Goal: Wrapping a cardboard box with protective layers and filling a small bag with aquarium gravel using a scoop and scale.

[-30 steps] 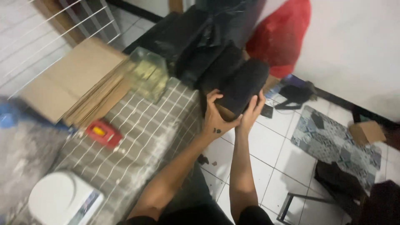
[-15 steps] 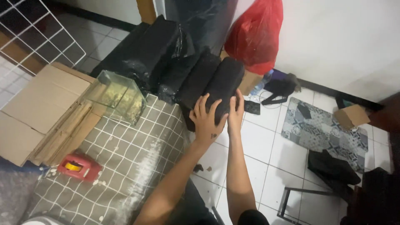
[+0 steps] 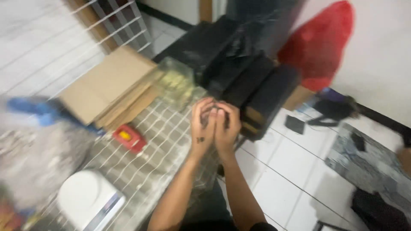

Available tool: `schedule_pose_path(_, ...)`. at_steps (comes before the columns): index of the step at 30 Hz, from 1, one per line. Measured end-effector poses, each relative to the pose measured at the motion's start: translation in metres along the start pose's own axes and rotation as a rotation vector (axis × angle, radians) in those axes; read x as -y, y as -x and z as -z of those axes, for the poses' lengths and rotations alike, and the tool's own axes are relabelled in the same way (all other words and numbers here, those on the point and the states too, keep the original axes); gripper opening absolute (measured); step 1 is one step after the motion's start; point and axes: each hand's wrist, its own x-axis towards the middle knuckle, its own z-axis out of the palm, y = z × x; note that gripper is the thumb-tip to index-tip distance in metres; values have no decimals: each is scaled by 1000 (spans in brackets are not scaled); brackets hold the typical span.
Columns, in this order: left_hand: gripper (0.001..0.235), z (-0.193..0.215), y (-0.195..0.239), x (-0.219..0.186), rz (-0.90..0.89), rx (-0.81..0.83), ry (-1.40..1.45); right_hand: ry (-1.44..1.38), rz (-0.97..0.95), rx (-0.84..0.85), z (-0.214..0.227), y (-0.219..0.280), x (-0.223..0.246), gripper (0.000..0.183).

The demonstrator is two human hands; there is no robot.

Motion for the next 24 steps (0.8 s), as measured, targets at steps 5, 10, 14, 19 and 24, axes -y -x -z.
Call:
schedule_pose_path(5,29,85,20,-20,177,-169,-94,-210,-96,220,-67,45,35,22)
schedule_pose_path(10,38,176,52,-56,103,-475,-247,-437,-237,567,-126,127,78,28)
schedule_pose_path(14,44,251,81,-78,208,-575,-355,-588,-330,870,-164,177,113,34)
schedule_pose_path(19,43,313,139,-96,140,-674,-510,-675,-254,1119,-183,221,158,36)
schedule_pose_path(24,38,366,192,-119,-28,-760,-898,-606,77,1255,-195,254,196,25)
